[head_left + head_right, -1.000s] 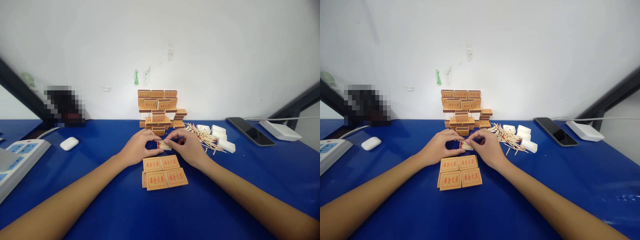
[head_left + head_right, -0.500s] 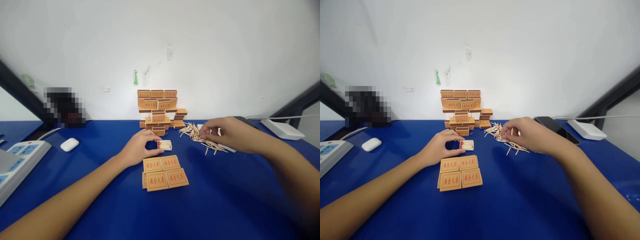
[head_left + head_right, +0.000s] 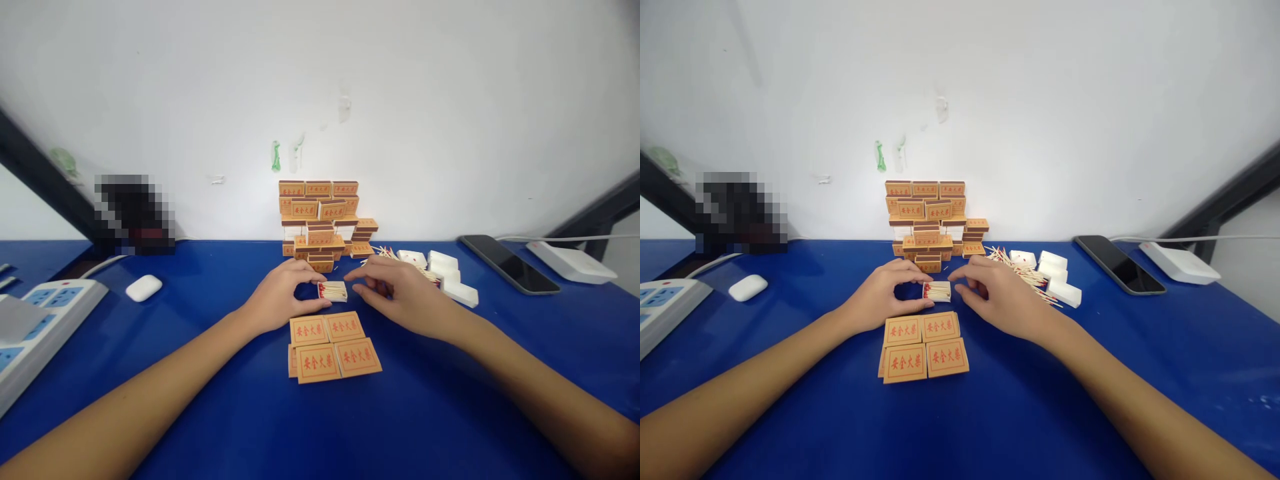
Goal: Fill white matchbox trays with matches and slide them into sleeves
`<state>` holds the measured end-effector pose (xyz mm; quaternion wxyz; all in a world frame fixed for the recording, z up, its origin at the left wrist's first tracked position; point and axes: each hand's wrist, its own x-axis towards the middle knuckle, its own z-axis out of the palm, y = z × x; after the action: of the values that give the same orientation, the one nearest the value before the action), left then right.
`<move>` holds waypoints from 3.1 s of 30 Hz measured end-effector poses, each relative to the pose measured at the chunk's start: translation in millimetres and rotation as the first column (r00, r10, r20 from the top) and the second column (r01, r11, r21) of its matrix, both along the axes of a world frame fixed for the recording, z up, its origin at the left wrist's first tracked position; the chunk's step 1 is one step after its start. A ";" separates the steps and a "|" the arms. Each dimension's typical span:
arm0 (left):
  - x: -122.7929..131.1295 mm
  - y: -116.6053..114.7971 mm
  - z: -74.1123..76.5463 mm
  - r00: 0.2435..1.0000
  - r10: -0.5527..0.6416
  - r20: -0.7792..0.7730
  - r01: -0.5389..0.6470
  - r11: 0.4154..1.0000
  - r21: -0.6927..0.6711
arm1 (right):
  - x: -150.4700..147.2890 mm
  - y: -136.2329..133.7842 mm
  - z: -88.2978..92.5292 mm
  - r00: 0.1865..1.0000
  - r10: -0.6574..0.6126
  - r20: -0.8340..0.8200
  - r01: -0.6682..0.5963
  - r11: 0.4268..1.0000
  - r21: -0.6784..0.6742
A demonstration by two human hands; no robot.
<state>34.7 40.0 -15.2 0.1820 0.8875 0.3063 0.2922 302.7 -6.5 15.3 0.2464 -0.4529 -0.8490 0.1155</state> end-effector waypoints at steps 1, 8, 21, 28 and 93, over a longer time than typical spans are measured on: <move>0.0 -0.2 0.0 1.000 0.002 0.002 -0.002 1.000 0.002 | 1.8 0.6 0.4 1.000 0.001 -0.005 -0.001 1.000 0.005; 0.5 0.2 0.9 1.000 0.003 -0.003 -0.003 1.000 -0.008 | -2.8 1.6 -4.4 0.998 0.057 0.031 -0.058 0.998 0.031; 0.3 0.8 -0.6 1.000 0.012 -0.009 -0.012 1.000 -0.014 | 103.4 8.7 39.9 0.958 -0.078 0.278 0.188 0.899 -0.396; -0.2 0.9 -0.7 1.000 0.004 -0.003 -0.004 1.000 -0.004 | 89.4 13.1 24.1 0.978 0.018 0.208 0.074 0.901 -0.427; 0.7 1.8 -1.8 1.000 0.002 -0.016 -0.002 1.000 0.010 | 82.2 46.6 -2.5 0.966 -0.053 0.252 0.030 0.995 0.094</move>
<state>35.4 41.7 -17.0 0.1749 0.8904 0.3074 0.2867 384.9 40.1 12.8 0.1581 -0.4704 -0.8681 0.0132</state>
